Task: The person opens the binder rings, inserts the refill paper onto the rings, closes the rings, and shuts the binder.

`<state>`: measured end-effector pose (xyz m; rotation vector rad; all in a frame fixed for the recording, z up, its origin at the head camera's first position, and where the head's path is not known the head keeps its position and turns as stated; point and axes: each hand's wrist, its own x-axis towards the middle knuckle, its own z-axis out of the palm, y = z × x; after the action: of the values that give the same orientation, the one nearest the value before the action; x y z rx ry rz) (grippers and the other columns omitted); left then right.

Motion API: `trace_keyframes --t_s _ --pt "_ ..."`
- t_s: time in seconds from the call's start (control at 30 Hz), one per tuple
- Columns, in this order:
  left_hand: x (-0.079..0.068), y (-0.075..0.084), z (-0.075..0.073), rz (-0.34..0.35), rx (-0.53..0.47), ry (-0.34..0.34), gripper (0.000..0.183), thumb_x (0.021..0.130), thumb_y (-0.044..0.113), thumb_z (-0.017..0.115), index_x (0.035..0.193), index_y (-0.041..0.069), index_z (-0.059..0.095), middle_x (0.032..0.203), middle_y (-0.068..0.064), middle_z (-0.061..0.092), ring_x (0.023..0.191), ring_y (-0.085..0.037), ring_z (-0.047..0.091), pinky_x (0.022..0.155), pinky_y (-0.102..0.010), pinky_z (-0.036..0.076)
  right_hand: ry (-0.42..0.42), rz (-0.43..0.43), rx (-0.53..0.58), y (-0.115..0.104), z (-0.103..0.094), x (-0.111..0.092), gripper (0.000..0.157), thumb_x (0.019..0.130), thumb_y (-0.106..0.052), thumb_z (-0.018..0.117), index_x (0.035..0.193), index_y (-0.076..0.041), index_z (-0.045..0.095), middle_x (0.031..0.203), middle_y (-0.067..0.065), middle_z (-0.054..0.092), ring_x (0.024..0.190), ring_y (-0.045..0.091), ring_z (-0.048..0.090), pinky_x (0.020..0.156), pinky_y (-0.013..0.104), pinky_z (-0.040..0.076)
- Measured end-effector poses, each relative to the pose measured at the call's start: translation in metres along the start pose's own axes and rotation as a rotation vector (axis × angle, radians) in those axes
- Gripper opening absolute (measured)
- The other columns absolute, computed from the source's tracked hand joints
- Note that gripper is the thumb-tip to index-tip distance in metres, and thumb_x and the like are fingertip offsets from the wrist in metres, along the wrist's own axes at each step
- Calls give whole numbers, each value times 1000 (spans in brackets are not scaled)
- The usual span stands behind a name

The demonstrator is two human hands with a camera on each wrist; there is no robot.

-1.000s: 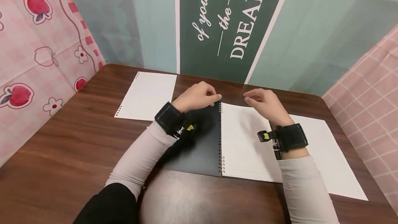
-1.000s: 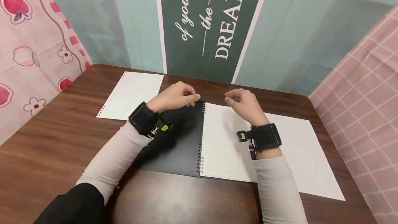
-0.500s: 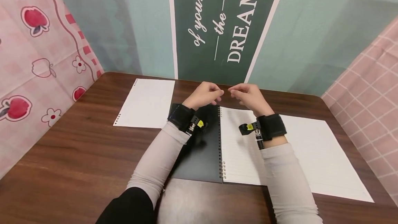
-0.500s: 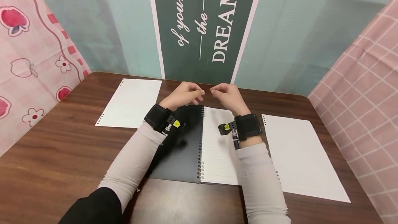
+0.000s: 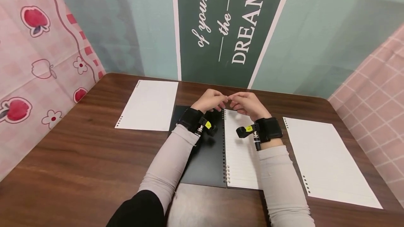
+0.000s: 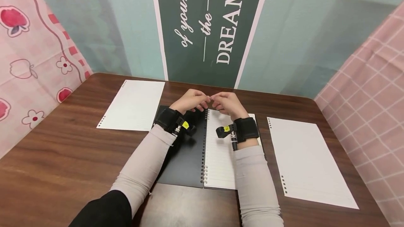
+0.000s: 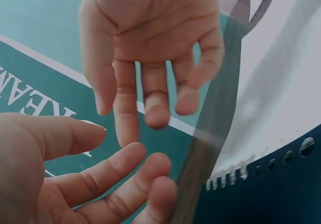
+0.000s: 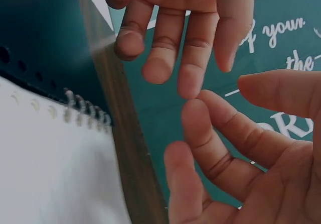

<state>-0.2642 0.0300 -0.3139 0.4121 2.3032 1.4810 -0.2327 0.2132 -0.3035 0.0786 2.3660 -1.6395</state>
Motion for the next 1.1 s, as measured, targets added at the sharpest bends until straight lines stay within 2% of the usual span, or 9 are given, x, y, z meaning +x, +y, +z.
trace_keyframes --t_s 0.23,0.43,0.63,0.87,1.1 --pt "11 -13 5 -5 16 32 26 99 25 53 102 8 72 77 -1 64 63 -11 54 53 -24 37 -32 42 -27 5 6 8 38 102 -28 53 129 -2 57 87 -2 65 80 13 63 89 36 47" --pt "15 -20 7 -27 2 48 23 97 20 52 94 8 71 75 -3 63 59 -11 51 52 -23 35 -68 79 -14 5 8 13 36 103 -23 48 130 0 58 81 -4 67 73 9 63 82 30 49" --pt "16 -25 9 -41 7 57 20 96 19 53 90 7 69 72 -1 61 58 -10 51 52 -22 35 -111 99 -18 11 9 17 36 102 -19 47 130 2 56 81 -3 70 73 10 66 71 24 48" --pt "16 -26 11 -41 47 68 23 96 19 54 95 3 70 70 0 61 57 -9 51 50 -21 35 -103 115 -43 16 10 19 37 102 -17 46 132 3 56 80 -5 69 71 7 64 69 23 47" --pt "14 -26 14 -37 90 84 23 98 20 54 95 4 69 70 -1 60 57 -11 50 51 -22 36 -80 129 -43 20 14 23 36 100 -11 49 131 7 56 80 -4 66 68 5 61 67 18 51"
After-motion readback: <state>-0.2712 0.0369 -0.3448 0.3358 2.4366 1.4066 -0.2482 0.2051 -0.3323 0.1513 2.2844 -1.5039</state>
